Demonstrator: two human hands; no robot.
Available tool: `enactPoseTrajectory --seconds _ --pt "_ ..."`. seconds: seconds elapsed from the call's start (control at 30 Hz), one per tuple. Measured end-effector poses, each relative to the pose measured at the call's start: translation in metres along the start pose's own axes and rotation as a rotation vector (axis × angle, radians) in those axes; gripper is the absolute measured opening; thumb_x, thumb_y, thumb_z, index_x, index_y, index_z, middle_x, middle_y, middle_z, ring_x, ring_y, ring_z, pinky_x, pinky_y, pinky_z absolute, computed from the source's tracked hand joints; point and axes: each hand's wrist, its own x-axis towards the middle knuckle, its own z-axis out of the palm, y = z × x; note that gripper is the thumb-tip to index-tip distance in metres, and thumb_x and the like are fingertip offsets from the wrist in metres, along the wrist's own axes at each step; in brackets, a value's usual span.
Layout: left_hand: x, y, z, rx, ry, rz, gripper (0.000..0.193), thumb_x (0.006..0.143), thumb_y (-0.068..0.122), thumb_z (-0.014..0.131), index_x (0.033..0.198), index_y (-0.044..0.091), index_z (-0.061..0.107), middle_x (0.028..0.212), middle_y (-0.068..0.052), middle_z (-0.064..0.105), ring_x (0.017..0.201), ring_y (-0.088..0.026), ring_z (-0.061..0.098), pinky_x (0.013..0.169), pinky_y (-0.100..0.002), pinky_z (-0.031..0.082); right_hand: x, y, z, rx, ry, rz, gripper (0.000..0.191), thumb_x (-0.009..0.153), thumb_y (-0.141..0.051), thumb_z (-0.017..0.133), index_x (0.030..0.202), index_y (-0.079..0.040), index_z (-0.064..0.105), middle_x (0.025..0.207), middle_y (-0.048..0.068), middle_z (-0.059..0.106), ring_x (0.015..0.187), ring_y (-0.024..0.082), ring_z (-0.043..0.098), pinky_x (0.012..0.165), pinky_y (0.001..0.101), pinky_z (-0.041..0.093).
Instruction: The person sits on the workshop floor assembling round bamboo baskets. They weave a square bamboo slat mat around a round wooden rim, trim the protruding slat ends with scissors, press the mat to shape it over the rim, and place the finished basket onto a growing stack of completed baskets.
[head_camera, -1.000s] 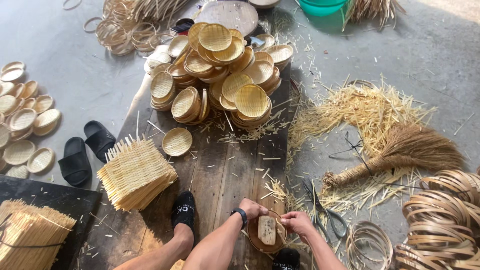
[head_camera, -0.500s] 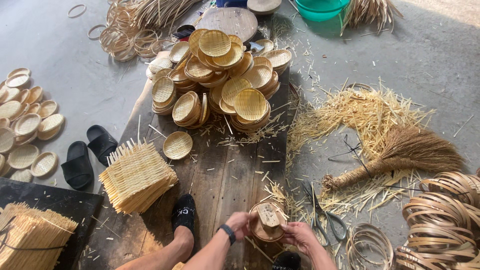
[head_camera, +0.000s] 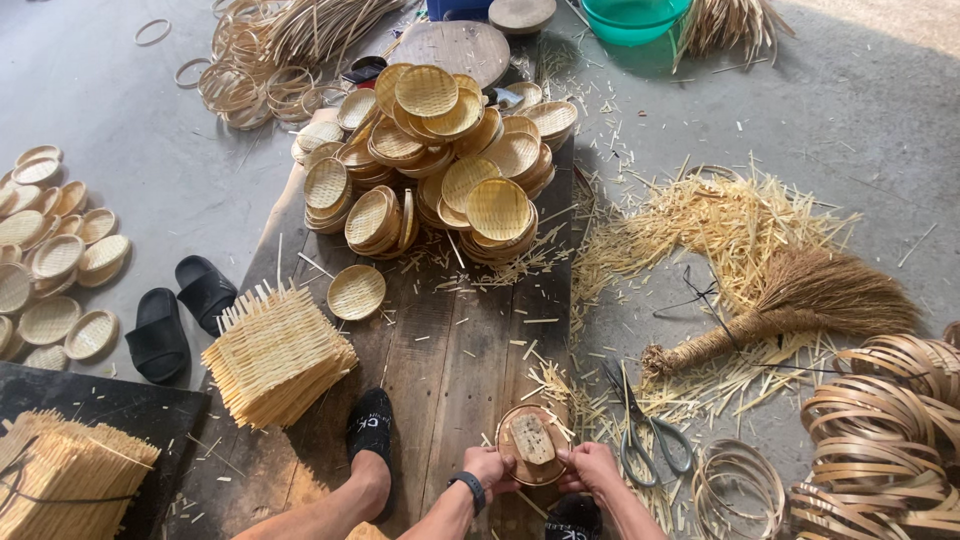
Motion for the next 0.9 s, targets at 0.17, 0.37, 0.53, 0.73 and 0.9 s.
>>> enactPoseTrajectory --seconds 0.17,0.37,0.53,0.73,0.9 --pt "-0.005 0.019 -0.014 0.357 -0.004 0.410 0.025 0.088 0.006 0.070 0.110 0.000 0.079 0.086 -0.011 0.080 0.075 -0.023 0.076 0.065 -0.040 0.065 -0.016 -0.012 0.001 -0.246 0.069 -0.109 0.042 0.089 -0.039 0.073 0.100 0.000 0.064 0.083 0.016 0.075 0.067 0.025 0.075 0.058 0.0377 0.064" --pt "-0.054 0.051 0.000 0.687 -0.069 0.686 0.036 0.084 0.029 0.071 0.113 0.007 0.076 0.100 -0.012 0.079 0.090 -0.026 0.074 0.084 -0.041 0.061 -0.060 -0.031 0.027 -0.276 -0.002 -0.162 0.061 0.075 -0.051 0.082 0.113 -0.008 0.059 0.094 0.012 0.075 0.078 0.022 0.075 0.072 0.0380 0.067" --pt "-0.077 0.055 0.039 0.465 -0.003 0.795 0.046 0.092 0.045 0.063 0.121 0.010 0.068 0.106 -0.015 0.076 0.098 -0.025 0.074 0.086 -0.037 0.057 -0.069 -0.026 0.041 -0.303 0.084 -0.330 0.047 0.077 -0.037 0.080 0.098 0.004 0.074 0.090 0.017 0.078 0.076 0.022 0.072 0.067 0.0369 0.060" --pt "-0.061 0.051 0.036 0.486 0.043 0.915 0.047 0.101 0.048 0.053 0.116 0.010 0.075 0.091 -0.019 0.076 0.088 -0.028 0.078 0.076 -0.038 0.058 -0.057 -0.016 0.048 -0.343 0.242 -0.494 0.036 0.072 -0.029 0.079 0.092 0.001 0.074 0.078 0.011 0.078 0.071 0.017 0.074 0.065 0.0339 0.058" --pt "-0.016 0.052 0.021 0.491 0.096 0.757 0.069 0.103 0.058 0.041 0.087 0.002 0.078 0.075 -0.015 0.073 0.069 -0.028 0.068 0.064 -0.042 0.054 -0.064 -0.009 0.039 -0.176 0.058 -0.545 0.037 0.079 -0.030 0.078 0.094 0.003 0.073 0.083 0.015 0.077 0.071 0.022 0.072 0.066 0.0342 0.059"
